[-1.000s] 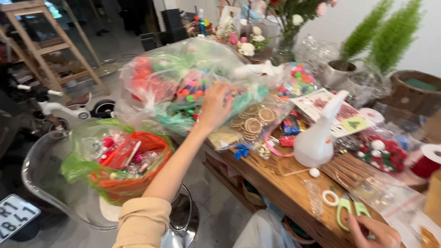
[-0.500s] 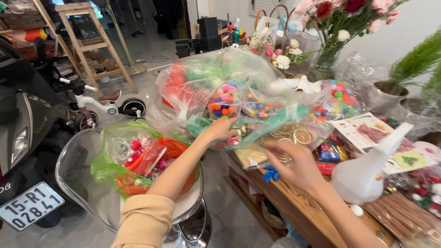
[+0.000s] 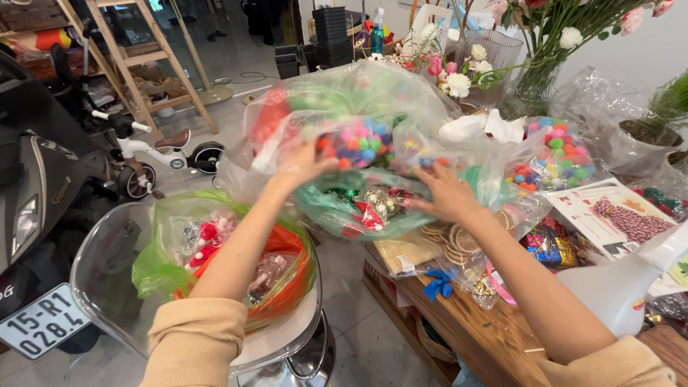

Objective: The person decorates a small artificial Christmas tree by cutting dried orange slices, applying hot glue to various ornaments like pom-poms and cinnamon sticks, and attaching them to the branches and base of the tree.

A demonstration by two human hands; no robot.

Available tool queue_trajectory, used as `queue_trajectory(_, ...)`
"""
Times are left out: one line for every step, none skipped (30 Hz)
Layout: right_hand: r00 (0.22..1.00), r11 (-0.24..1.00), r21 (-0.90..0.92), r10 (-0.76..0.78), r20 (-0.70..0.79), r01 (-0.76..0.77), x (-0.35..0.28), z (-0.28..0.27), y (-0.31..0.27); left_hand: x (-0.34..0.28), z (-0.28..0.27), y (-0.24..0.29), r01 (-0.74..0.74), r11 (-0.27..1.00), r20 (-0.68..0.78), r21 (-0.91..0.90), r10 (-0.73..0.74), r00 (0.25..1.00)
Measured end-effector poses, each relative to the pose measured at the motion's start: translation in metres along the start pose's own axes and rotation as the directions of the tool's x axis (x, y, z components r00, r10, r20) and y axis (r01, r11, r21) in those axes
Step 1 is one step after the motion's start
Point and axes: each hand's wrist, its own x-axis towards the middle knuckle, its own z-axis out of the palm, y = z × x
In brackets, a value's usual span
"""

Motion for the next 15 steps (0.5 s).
queue_trajectory(0.999,1.000,-0.017,0.021,0.027,-0.020,-0.005,-0.014,-0.004,0.011,0.000,-0.015,-0.009,1.000,-0.115,0.008,0.010,0.993)
queue_trajectory(0.999,1.000,-0.015,0.023,0.030,-0.022,0.001,-0.013,0.001,0.032,0.018,-0.039,-0.009,1.000,-0.111,0.007,0.009,0.994)
queue_trajectory(0.992,0.996,0.000,0.093,0.090,-0.093,0.006,-0.011,0.005,0.053,0.036,-0.063,0.032,0.995,-0.122,0.092,-0.020,0.992)
queue_trajectory(0.976,0.986,0.010,0.161,0.146,-0.164,0.013,-0.010,0.011,0.075,0.053,-0.087,0.071,0.982,-0.139,0.176,-0.046,0.989)
queue_trajectory(0.976,0.986,0.009,0.163,0.147,-0.166,0.012,-0.013,0.011,0.063,0.047,-0.061,0.069,0.982,-0.137,0.175,-0.045,0.989)
queue_trajectory(0.979,0.979,0.112,0.154,0.134,-0.170,0.012,-0.017,0.011,0.052,0.040,-0.036,0.123,0.964,-0.168,0.234,-0.085,0.982)
queue_trajectory(0.982,0.962,0.214,0.147,0.119,-0.170,0.011,-0.021,0.011,0.041,0.033,-0.011,0.178,0.940,-0.201,0.290,-0.122,0.972)
queue_trajectory(0.982,0.961,0.214,0.151,0.117,-0.173,0.010,-0.024,0.012,0.035,0.036,0.006,0.174,0.941,-0.201,0.290,-0.118,0.972)
queue_trajectory(0.993,0.937,0.328,0.116,0.024,-0.117,0.009,-0.027,0.013,0.028,0.039,0.023,0.116,0.921,-0.350,0.371,0.023,0.936)
queue_trajectory(0.993,0.901,0.430,0.091,-0.072,-0.051,0.008,-0.029,0.014,0.021,0.043,0.040,0.074,0.888,-0.476,0.454,0.171,0.863)
queue_trajectory(0.993,0.902,0.429,0.094,-0.073,-0.054,0.019,-0.018,0.029,0.029,0.044,0.050,0.070,0.889,-0.475,0.453,0.174,0.862)
queue_trajectory(0.984,0.904,0.425,0.113,-0.140,-0.043,0.030,-0.006,0.043,0.036,0.046,0.060,-0.065,0.880,-0.509,0.470,0.331,0.795)
queue_trajectory(0.969,0.907,0.419,0.131,-0.207,-0.033,0.041,0.006,0.058,0.042,0.047,0.070,-0.196,0.848,-0.536,0.493,0.473,0.699)
queue_trajectory(0.969,0.908,0.418,0.134,-0.207,-0.036,0.043,0.007,0.060,0.051,0.054,0.070,-0.198,0.848,-0.536,0.491,0.474,0.698)
queue_trajectory(0.962,0.903,0.425,0.172,-0.213,-0.067,0.045,0.009,0.062,0.059,0.062,0.071,-0.346,0.791,-0.421,0.505,0.576,0.701)
